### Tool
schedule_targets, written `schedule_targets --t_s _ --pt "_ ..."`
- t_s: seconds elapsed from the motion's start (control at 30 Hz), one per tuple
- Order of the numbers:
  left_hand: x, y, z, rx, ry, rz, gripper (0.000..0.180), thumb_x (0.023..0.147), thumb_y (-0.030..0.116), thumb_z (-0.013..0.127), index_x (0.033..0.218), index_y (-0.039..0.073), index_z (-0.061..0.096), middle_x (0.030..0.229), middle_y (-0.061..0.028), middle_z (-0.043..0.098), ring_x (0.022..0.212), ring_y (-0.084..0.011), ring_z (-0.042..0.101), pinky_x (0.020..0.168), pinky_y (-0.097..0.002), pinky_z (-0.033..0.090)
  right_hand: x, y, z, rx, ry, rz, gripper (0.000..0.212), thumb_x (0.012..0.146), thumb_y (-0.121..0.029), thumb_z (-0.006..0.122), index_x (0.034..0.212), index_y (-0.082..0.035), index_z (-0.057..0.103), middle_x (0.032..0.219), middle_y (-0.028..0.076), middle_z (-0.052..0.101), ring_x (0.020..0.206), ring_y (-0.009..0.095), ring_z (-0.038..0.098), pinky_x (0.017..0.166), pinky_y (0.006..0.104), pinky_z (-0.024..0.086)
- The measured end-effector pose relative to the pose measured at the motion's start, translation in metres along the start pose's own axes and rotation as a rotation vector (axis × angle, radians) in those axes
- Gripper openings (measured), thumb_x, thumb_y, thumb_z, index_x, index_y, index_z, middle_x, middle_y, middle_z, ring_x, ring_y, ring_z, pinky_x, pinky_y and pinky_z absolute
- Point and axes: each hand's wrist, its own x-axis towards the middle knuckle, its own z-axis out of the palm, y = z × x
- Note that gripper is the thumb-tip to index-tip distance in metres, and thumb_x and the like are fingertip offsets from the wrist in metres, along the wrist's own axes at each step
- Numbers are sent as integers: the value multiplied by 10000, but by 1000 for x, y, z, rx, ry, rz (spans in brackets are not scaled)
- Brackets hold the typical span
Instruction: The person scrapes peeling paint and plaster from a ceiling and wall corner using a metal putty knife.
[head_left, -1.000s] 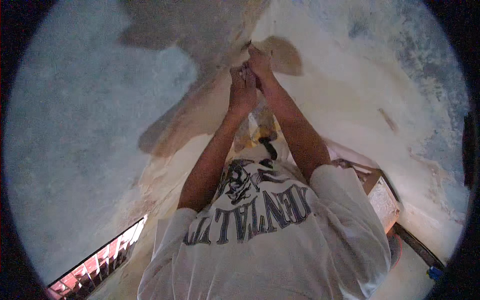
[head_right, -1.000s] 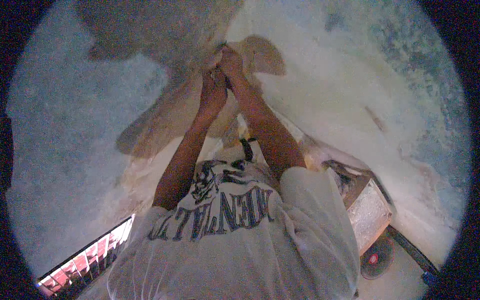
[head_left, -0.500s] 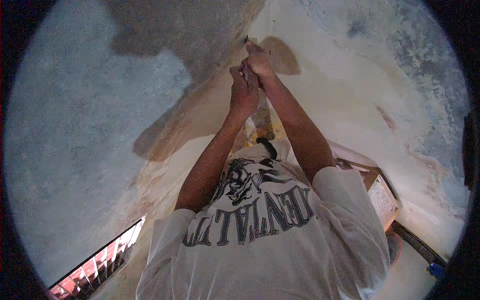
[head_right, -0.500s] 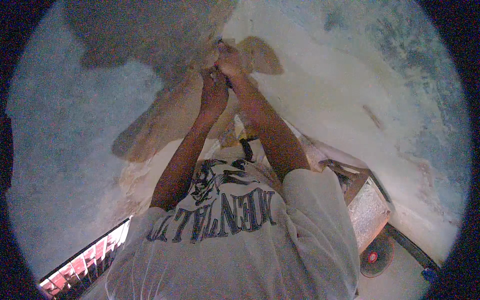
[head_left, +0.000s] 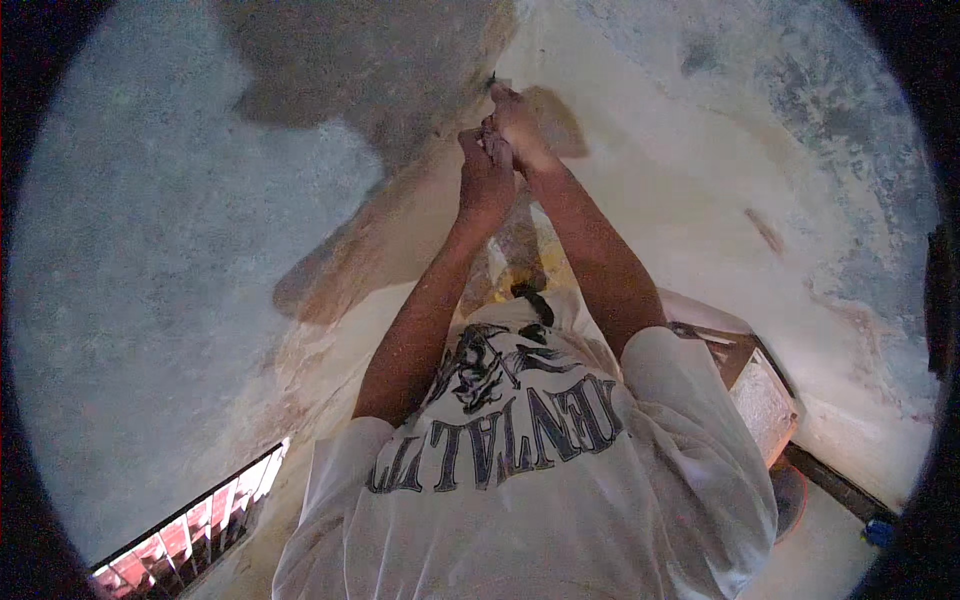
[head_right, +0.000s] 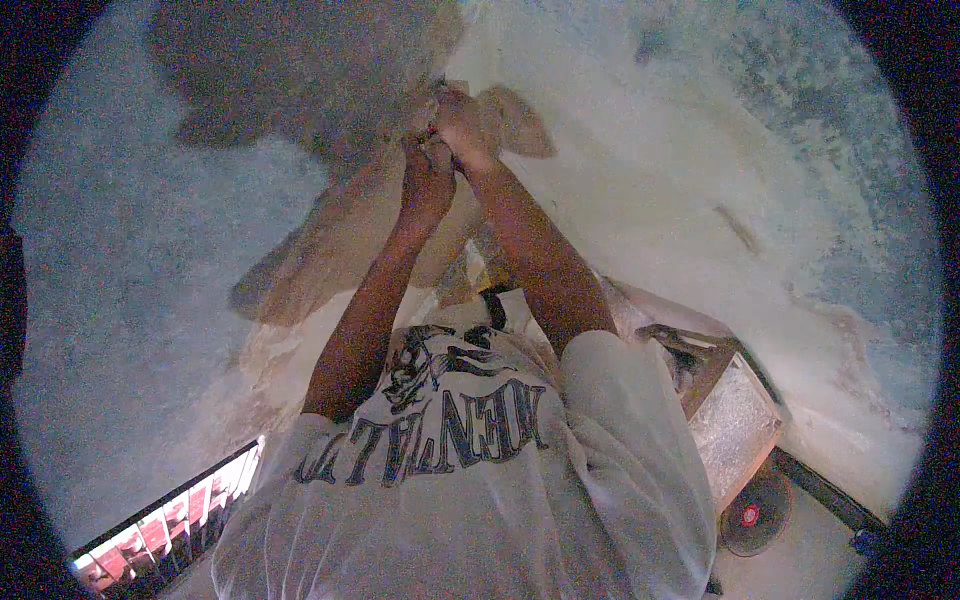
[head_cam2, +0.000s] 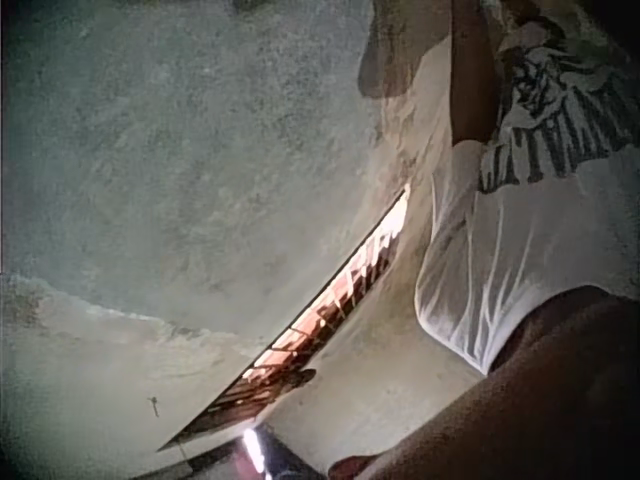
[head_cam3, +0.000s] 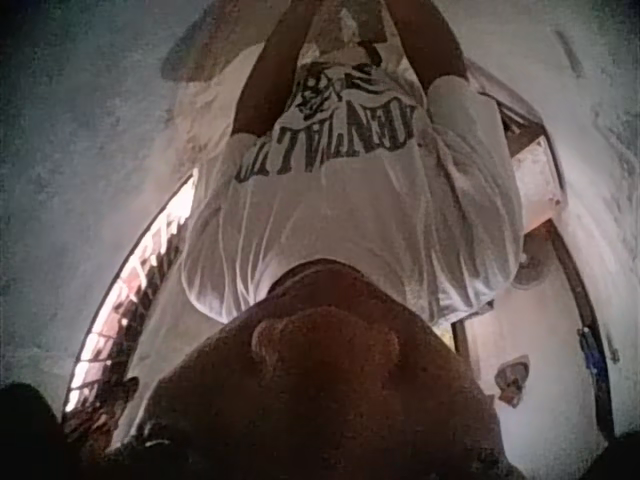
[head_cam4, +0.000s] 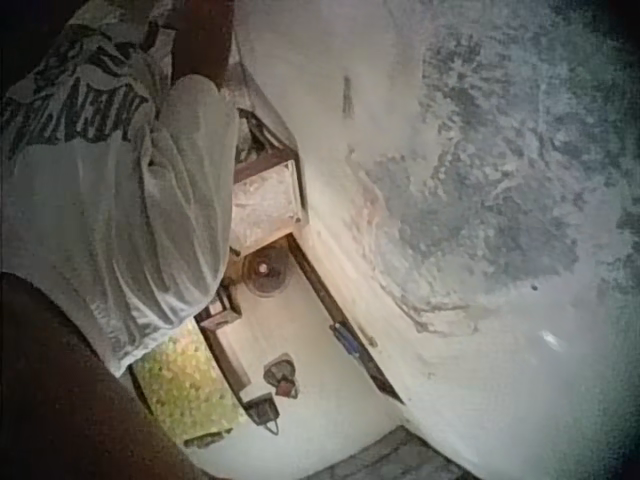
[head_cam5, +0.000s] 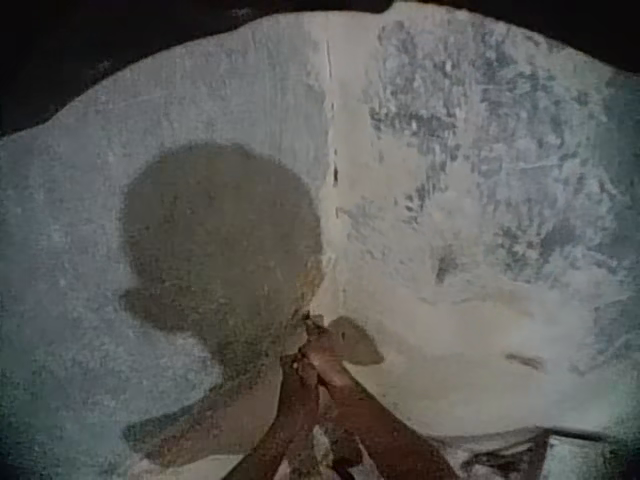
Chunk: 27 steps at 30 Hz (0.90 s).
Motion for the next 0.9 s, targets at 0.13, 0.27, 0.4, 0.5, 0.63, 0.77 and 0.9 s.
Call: schedule_targets --t_s 0.13,0.27,0.4,0.5,0.63,0.77,0.9 --pt "3 -5 -1 2 25 79 467 998 367 368 1209 -44 304 1018 -320 572 920 -470 599 824 -505 457 10 -14 9 107 77 33 292 865 -189 498 1027 22 617 1058 270 622 978 427 597 860 466 473" --pt "17 -24 4 92 39 151 532 990 439 344 1212 -42 298 1031 -316 576 929 -469 602 805 -513 459 10 -1 4 -274 75 -496 343 988 -233 399 1201 5 522 749 121 597 622 220 572 607 381 469" --pt "25 -29 7 170 -18 252 539 986 448 346 1217 -36 298 1027 -300 588 917 -459 611 807 -496 464 17 8 2 2 8 -29 332 991 -298 397 1120 -26 537 720 113 567 577 212 548 547 366 456" --pt "9 9 6 -28 -19 41 506 988 422 349 1211 -29 297 1020 -309 588 922 -463 613 817 -491 461 24 8 -1 123 34 -67 349 992 -336 408 1097 -27 532 710 108 563 555 207 539 520 362 445" --pt "34 -6 6 9 -41 64 488 987 410 357 1203 -23 299 1044 -314 577 951 -461 605 835 -488 454 20 -14 -3 117 -16 44 411 993 -355 427 1198 -9 508 705 110 565 546 197 534 520 346 449" --pt "28 -16 5 27 7 116 470 989 387 368 1218 -13 279 1066 -315 557 980 -443 594 847 -468 452 13 -42 -6 131 -10 297 421 996 -335 426 1247 -3 494 698 102 566 544 189 536 530 342 458" --pt "37 -23 7 112 -3 251 344 1002 229 398 1261 7 360 1135 -260 461 999 -274 553 779 -412 486 18 -31 -5 -46 69 -126 395 985 -312 445 1231 -12 517 692 85 578 584 182 551 564 337 458"
